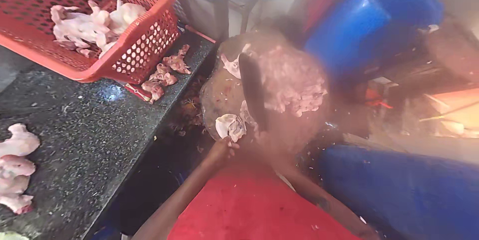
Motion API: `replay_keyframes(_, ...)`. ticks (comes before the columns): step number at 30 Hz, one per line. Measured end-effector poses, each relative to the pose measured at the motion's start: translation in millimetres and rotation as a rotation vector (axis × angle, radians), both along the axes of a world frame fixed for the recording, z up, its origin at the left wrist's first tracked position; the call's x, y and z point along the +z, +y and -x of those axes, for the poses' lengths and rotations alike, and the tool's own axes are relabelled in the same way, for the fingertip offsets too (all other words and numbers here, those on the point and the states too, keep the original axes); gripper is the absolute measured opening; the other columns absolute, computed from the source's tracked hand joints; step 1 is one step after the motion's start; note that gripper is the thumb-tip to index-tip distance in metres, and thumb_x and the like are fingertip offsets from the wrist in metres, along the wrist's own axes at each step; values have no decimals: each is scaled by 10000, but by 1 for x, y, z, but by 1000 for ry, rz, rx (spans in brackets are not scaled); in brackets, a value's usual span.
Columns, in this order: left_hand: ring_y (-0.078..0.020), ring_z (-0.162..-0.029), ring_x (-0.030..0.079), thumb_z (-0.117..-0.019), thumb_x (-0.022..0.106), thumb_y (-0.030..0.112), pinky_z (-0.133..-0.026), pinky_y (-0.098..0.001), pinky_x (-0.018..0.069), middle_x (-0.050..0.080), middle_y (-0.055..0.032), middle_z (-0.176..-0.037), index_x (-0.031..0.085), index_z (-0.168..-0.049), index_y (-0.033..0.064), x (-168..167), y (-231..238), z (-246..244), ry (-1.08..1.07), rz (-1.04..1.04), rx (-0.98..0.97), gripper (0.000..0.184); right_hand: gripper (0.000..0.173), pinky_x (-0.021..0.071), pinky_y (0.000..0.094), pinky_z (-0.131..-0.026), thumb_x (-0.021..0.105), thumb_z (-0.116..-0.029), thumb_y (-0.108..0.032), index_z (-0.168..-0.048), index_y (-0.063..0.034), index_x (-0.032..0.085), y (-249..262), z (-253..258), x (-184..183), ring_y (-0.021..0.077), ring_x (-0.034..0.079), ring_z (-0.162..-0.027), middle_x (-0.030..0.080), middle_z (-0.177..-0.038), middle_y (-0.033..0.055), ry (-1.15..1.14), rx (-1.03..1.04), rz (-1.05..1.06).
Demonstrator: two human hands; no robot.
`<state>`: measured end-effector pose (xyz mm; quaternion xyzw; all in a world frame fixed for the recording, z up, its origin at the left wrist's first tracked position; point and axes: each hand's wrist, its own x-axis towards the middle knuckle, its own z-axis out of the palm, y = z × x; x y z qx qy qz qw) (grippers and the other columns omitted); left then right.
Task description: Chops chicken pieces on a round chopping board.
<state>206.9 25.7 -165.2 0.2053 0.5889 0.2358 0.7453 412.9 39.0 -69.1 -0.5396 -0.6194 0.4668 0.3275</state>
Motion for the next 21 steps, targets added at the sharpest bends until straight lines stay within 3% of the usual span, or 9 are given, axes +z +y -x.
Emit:
replay_keyframes(1,-114,-531,618,-1143,268,313,-494,-244,493,755,-92,-882,566,-1154,10,-1,-2,1,-8,-20,8,425,606,568,328,-733,362,-1082,-480,-1292,42,587,-5,-2,-15,122,627,-758,654,-899,83,-98,7,30)
replay_keyframes(3,-105,-544,581,-1135,299,272,-510,-247,488,697,-57,-794,581,-1086,14,1,-4,4,-38,-91,67,385,486,559,423,-809,354,-1112,-370,-1303,18,573,-11,-13,-49,212,647,-830,661,-973,143,-208,77,343)
replay_keyframes(5,-92,-569,563,-1122,323,226,-540,-245,493,637,-14,-737,595,-1054,22,19,-4,15,-42,-190,82,346,507,551,423,-721,297,-1126,-388,-1280,3,581,-18,-30,-71,213,612,-738,627,-900,125,-205,75,566)
replay_keyframes(7,-86,-600,568,-1102,368,223,-578,-253,501,614,5,-738,587,-1071,39,39,-5,33,70,-286,-85,288,533,507,401,-641,254,-1120,-445,-1216,-41,589,-32,-48,-80,186,547,-676,553,-820,66,-220,5,620)
replay_keyframes(10,-112,-687,628,-1097,421,299,-670,-307,557,642,-9,-809,600,-1170,50,63,-2,51,198,-332,-278,315,535,522,437,-712,279,-1121,-424,-1246,-18,604,-32,-61,-73,210,569,-728,581,-839,90,-272,-132,546)
replay_keyframes(13,-103,-620,593,-1100,330,218,-606,-271,536,616,0,-752,552,-1066,52,60,4,36,-77,-400,28,279,550,496,385,-606,219,-1117,-413,-1221,-17,587,-5,-57,-38,161,510,-619,529,-762,40,-223,-143,406)
replay_keyframes(15,-123,-603,604,-1128,272,249,-579,-280,542,658,-39,-800,557,-1093,27,37,15,15,-143,-365,158,363,572,471,325,-539,209,-1094,-447,-1175,-20,582,22,-47,8,107,472,-565,494,-718,-15,-115,-122,236)
replay_keyframes(18,-113,-618,636,-1141,297,325,-566,-257,518,742,-68,-937,545,-1254,22,1,29,-11,4,-126,87,408,623,393,215,-470,273,-1035,-681,-1054,-125,552,51,-27,90,15,397,-513,420,-658,-108,147,-82,-146)
replay_keyframes(21,-111,-620,636,-1137,313,371,-569,-265,515,747,-62,-952,541,-1254,20,-9,31,-27,39,-51,43,434,575,420,166,-535,340,-966,-769,-1001,-245,576,59,-1,151,-31,460,-586,472,-700,-147,414,12,-459)
